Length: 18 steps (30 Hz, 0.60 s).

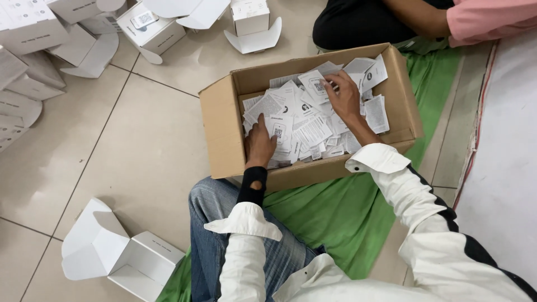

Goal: The person folds small white product boxes and inserts instruction booklets and labels into them.

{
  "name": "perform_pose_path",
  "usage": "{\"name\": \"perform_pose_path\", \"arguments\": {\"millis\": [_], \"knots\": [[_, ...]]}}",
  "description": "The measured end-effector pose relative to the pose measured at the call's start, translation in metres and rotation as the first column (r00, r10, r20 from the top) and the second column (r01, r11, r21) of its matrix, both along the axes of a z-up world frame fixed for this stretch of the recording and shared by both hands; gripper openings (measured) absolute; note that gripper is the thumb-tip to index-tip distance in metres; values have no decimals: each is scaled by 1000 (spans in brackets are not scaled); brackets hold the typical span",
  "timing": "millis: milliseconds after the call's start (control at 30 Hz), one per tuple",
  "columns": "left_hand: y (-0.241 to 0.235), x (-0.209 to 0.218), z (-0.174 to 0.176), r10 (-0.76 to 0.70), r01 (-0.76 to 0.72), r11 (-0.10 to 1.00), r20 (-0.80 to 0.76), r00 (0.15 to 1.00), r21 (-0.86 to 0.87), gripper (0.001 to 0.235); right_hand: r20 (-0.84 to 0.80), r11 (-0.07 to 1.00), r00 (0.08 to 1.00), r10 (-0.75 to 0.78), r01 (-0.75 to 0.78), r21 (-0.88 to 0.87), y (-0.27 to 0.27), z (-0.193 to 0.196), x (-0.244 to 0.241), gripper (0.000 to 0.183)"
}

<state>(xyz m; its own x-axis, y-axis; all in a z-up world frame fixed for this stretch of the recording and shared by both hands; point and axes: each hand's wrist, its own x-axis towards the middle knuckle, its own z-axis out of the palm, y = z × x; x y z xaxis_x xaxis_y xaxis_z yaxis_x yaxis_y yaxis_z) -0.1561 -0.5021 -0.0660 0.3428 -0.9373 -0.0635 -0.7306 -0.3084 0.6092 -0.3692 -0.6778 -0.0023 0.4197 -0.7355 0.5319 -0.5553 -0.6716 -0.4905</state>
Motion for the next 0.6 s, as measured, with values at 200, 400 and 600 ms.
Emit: {"name": "perform_pose_path", "arguments": {"millis": [200, 400, 600], "knots": [[-4, 1, -9, -3, 8, 998, -82, 997, 55, 87, 84, 702, 996, 23, -76, 708, -27, -49, 29, 33], [-3, 3, -3, 7, 5, 996, -124, 992, 94, 84, -88, 745, 995, 42, 27, 666, -34, -86, 62, 43], [-2, 2, 12, 33, -31, 999, -75, 997, 33, 81, 54, 845, 998, -20, -12, 534, -37, -77, 41, 37]]}}
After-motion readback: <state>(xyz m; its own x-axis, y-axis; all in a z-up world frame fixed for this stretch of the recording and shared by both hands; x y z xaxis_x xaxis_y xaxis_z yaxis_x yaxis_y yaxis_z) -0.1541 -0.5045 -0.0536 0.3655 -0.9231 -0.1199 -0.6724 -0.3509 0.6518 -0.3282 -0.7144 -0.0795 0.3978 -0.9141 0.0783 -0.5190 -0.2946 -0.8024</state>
